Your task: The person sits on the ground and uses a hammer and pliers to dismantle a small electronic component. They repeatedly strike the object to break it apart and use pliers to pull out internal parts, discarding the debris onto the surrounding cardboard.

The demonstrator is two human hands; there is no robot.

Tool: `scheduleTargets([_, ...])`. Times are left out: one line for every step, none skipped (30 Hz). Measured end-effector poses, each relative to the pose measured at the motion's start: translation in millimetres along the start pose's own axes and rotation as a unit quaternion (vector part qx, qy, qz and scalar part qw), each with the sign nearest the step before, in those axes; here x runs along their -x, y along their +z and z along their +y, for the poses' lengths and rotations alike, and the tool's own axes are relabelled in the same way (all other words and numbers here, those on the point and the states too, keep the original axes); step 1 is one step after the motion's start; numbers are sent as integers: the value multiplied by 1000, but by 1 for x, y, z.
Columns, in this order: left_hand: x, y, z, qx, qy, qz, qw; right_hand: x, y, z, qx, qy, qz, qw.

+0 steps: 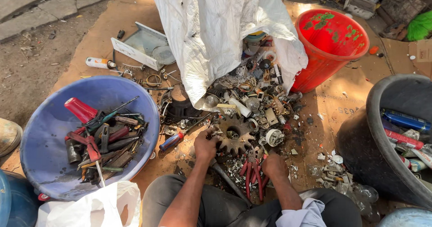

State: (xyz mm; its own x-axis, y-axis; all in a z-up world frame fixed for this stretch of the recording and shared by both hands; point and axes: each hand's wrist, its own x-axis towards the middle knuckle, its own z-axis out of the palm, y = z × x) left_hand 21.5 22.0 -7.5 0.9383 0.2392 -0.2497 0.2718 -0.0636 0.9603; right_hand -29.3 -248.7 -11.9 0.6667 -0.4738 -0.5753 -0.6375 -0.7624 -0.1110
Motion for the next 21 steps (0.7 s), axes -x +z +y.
scheduleTargets([3, -1, 3, -98, 47, 24, 994, 5, 1, -2, 27, -47, 64, 996])
scheduleTargets([5, -2, 8, -112, 39, 25, 993, 14, 2, -7, 53, -97, 129, 986])
scheduleTargets([7, -1, 12, -126, 31, 26, 991, 24, 0, -12, 80, -145, 192, 967])
scheduleTargets([9, -1, 17, -139, 24, 28, 990, 35, -3, -19, 55, -145, 141, 978])
scheduleTargets([9, -2, 20, -155, 35, 27, 987, 47, -4, -25, 30, -145, 90, 985])
scheduleTargets([11, -3, 21, -172, 44, 25, 984, 60, -5, -28, 7, -143, 38, 989])
scheduleTargets([13, -2, 22, -188, 53, 23, 981, 72, -6, -31, 20, -140, 12, 990])
scheduleTargets([13, -3, 21, -198, 64, 23, 978, 83, -6, -35, 32, -136, -14, 990])
scheduleTargets([13, -3, 20, -208, 75, 23, 975, 91, -7, -37, 44, -133, -40, 989])
scheduleTargets([12, -3, 19, -219, 86, 23, 972, 95, -8, -40, 48, -141, -42, 988])
scheduleTargets([10, -3, 19, -208, 84, 27, 974, 98, -9, -42, 52, -150, -45, 986])
scheduleTargets([9, -3, 17, -198, 81, 27, 976, 101, -9, -42, 54, -157, -49, 985])
scheduleTargets([9, -3, 16, -189, 78, 27, 979, 103, -9, -41, 66, -153, -53, 985])
scheduleTargets([7, -2, 17, -185, 74, 24, 980, 101, -12, -41, 81, -152, -53, 984])
scheduleTargets([5, -1, 18, -181, 71, 20, 981, 99, -15, -41, 95, -151, -54, 983])
scheduleTargets([6, -2, 18, -178, 65, 18, 982, 98, -16, -41, 77, -175, -1, 982])
scheduleTargets([8, -2, 19, -115, 41, -10, 992, 96, -17, -42, 59, -198, 52, 977])
scheduleTargets([10, -2, 20, -52, 18, -41, 998, 94, -17, -42, 38, -219, 105, 969])
scheduleTargets([12, -1, 22, 10, -5, -72, 997, 93, -17, -43, -108, -267, 85, 954])
scheduleTargets([16, 0, 23, 60, -16, -128, 990, 91, -18, -44, -250, -308, 62, 916])
scheduleTargets([22, 1, 23, 109, -26, -183, 977, 89, -18, -46, -388, -342, 40, 855])
